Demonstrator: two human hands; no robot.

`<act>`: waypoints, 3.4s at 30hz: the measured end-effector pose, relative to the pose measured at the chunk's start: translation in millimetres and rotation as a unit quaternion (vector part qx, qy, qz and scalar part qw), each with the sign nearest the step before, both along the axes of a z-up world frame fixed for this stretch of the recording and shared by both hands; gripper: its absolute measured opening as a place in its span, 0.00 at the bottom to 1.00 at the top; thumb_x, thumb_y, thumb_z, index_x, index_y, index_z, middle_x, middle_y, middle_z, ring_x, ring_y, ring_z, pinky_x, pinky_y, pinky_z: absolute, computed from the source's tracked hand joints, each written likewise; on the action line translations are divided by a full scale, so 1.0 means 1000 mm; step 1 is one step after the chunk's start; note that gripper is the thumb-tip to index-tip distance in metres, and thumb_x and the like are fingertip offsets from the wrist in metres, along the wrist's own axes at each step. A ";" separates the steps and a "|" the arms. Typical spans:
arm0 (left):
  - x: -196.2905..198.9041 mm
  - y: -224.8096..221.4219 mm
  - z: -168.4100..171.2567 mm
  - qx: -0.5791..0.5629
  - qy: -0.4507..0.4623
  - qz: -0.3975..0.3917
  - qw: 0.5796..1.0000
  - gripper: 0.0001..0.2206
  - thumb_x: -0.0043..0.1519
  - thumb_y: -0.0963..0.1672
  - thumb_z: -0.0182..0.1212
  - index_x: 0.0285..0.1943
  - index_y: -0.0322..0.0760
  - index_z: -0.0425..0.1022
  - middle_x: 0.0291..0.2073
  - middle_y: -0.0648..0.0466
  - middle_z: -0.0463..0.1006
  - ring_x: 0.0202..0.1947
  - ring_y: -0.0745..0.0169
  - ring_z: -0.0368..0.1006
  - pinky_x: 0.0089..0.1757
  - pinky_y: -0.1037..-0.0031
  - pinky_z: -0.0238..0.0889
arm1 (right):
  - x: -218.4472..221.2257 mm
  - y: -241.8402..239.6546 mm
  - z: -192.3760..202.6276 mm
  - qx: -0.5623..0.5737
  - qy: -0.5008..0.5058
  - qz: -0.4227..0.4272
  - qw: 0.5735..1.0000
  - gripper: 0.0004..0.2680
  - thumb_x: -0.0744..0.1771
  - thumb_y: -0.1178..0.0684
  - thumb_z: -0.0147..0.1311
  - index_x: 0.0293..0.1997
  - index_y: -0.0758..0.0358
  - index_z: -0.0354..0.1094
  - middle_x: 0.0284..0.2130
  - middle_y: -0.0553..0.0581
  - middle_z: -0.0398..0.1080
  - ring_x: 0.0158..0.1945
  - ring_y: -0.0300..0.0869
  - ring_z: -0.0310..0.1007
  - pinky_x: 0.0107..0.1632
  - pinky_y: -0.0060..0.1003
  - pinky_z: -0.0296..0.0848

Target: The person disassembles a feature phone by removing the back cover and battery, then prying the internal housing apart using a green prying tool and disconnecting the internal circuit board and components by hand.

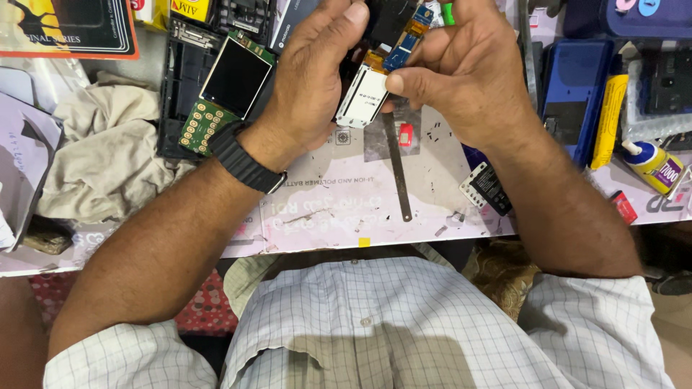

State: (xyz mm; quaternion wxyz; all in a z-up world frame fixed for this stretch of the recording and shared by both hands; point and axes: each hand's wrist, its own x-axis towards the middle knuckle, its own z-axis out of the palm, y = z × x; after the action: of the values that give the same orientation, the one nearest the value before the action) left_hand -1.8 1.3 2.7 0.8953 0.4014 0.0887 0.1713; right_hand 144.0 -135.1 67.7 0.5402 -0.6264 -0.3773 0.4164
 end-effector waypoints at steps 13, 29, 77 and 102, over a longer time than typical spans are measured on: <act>-0.001 0.005 -0.009 0.019 0.016 0.033 0.999 0.16 0.78 0.48 0.47 0.64 0.30 0.71 0.39 0.48 0.79 0.32 0.68 0.76 0.32 0.78 0.71 | 0.024 -0.009 -0.012 0.112 0.078 -0.020 0.990 0.16 0.65 0.72 0.62 0.56 0.70 0.64 0.44 0.62 0.74 0.29 0.36 0.73 0.30 0.29 0.74; 0.000 0.013 0.014 -0.026 -0.026 0.048 0.998 0.20 0.72 0.51 0.38 0.59 0.32 0.67 0.44 0.46 0.78 0.42 0.59 0.79 0.39 0.65 0.81 | 0.021 -0.009 -0.005 0.124 0.118 -0.045 0.984 0.26 0.61 0.76 0.41 0.69 0.70 0.50 0.50 0.65 0.74 0.49 0.41 0.78 0.48 0.29 0.77; -0.002 0.002 0.036 0.166 0.115 -0.014 0.979 0.16 0.70 0.44 0.54 0.64 0.32 0.70 0.43 0.58 0.76 0.42 0.77 0.75 0.38 0.82 0.77 | 0.014 -0.004 -0.002 0.089 0.087 0.020 0.992 0.21 0.66 0.70 0.56 0.65 0.68 0.51 0.47 0.58 0.74 0.50 0.36 0.76 0.55 0.31 0.78; 0.000 0.012 0.031 0.055 0.029 -0.037 0.997 0.15 0.71 0.37 0.52 0.66 0.25 0.65 0.50 0.43 0.80 0.45 0.56 0.81 0.49 0.67 0.79 | 0.026 -0.011 -0.012 0.109 -0.017 0.018 0.994 0.15 0.73 0.63 0.57 0.68 0.72 0.59 0.41 0.58 0.74 0.40 0.36 0.77 0.42 0.28 0.79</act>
State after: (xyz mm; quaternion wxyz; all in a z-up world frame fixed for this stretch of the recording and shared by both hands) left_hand -1.9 13.3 33.6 0.8746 0.4578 0.0904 0.1313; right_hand 170.3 -146.5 55.9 0.5912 -0.5639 -0.4409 0.3717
